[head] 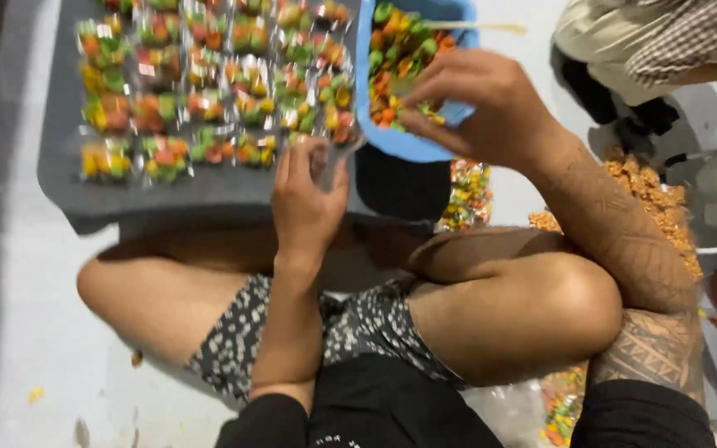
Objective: Manually filling small plastic bags with snacks using a spoon and arranging them on a tray.
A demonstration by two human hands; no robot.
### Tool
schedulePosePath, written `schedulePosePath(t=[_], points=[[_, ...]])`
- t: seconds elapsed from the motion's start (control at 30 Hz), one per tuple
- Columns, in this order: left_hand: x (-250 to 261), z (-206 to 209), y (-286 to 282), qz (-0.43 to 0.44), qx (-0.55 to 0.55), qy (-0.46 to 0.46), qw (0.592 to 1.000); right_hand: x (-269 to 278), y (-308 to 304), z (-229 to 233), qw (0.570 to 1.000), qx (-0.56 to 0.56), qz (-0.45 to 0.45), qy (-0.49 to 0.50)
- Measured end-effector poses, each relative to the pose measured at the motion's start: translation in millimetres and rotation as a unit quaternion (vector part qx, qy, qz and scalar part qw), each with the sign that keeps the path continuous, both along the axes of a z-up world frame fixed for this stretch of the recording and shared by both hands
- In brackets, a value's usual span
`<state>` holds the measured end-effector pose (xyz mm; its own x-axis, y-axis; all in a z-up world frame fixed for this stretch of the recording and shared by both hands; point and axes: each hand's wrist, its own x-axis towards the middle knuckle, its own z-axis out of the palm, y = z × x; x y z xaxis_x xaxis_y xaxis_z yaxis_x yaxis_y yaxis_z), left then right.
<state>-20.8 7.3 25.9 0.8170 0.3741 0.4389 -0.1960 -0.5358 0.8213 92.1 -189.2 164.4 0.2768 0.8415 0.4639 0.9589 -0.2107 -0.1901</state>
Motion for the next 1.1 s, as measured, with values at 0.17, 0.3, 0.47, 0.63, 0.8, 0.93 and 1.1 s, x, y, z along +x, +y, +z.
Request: schedulePosePath(t=[0.17, 0.3, 0.47, 0.63, 0.8, 0.93, 1.1], points=[[-6, 4, 4, 0.024, -0.006, -0.019, 1.000, -17, 40, -17, 0.992, -0.089, 0.088, -0.015], [-7, 6, 11, 0.008, -0.016, -0.014, 1.000, -11, 52, -38, 0.988, -0.102, 0.045, -0.112], [9, -26, 13, 0.025, 0.020, -0.086, 0.996, 0, 65, -61, 0.997, -0.019, 0.013, -0.074], [10, -26, 17, 0.041, 0.006, -0.063, 0.997, -2, 73, -52, 0.997, -0.060, -0.018, 0.045], [12, -29, 23, 0.037, -0.046, 0.006, 0.998, 12, 75, -62, 0.982, -0.109, -0.073, 0.133], [11, -23, 22, 0.019, -0.082, 0.024, 0.996, 7, 77, -57, 0.969, -0.168, -0.090, 0.157], [14, -29, 16, 0.005, -0.048, -0.011, 0.999, 6, 76, -55, 0.946, -0.219, -0.063, 0.232]])
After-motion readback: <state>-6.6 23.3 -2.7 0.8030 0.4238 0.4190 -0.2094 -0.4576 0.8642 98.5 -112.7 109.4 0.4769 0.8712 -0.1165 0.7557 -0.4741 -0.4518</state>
